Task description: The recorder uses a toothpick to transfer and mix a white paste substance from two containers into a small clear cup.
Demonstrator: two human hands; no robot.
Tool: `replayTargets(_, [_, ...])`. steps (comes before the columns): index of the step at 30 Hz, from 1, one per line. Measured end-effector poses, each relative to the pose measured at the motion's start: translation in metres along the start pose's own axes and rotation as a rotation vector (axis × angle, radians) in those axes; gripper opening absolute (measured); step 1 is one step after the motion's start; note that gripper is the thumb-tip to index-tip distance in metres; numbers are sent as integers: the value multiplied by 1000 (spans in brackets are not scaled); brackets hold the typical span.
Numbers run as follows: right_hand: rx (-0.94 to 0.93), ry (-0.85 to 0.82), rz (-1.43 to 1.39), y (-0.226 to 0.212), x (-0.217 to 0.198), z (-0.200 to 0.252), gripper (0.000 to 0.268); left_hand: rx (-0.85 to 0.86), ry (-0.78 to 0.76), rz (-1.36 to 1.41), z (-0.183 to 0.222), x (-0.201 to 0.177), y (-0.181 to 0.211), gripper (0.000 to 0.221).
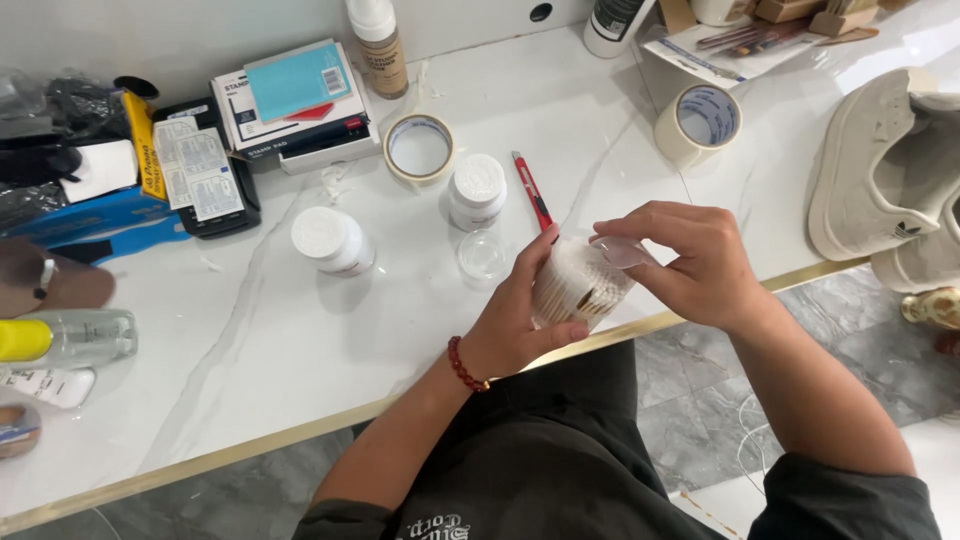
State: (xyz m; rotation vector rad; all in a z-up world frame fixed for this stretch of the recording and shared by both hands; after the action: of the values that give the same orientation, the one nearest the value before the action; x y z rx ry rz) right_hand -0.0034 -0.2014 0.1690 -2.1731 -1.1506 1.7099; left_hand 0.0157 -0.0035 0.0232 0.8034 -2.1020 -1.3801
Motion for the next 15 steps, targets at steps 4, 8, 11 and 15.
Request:
replayTargets(4, [62, 40, 86, 12, -3, -16, 32, 1, 110, -122, -18, 4, 6, 96])
replayTargets(8, [-96, 240, 461, 47, 1, -53, 18, 102, 316, -425, -14, 3, 34, 75])
replayTargets(11, [-174, 355, 557, 86, 13, -86, 19, 216, 363, -582, 6, -7, 39, 59])
replayTargets(15, [-116, 424, 379, 146, 43, -115, 29, 195, 509, -771, 38, -36, 33, 46])
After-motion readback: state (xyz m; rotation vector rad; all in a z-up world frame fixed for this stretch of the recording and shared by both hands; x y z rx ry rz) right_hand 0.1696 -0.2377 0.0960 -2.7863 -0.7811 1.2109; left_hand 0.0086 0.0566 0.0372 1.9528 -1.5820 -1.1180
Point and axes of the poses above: each hand's wrist, its own z-axis away from the middle knuckle, its own x-axis out of the palm, y = z × x, the point moved 1 cm from there along -z, towards the middle knuckle, and after that the axes turned 1 degree about -x, right-handed, at the moved point
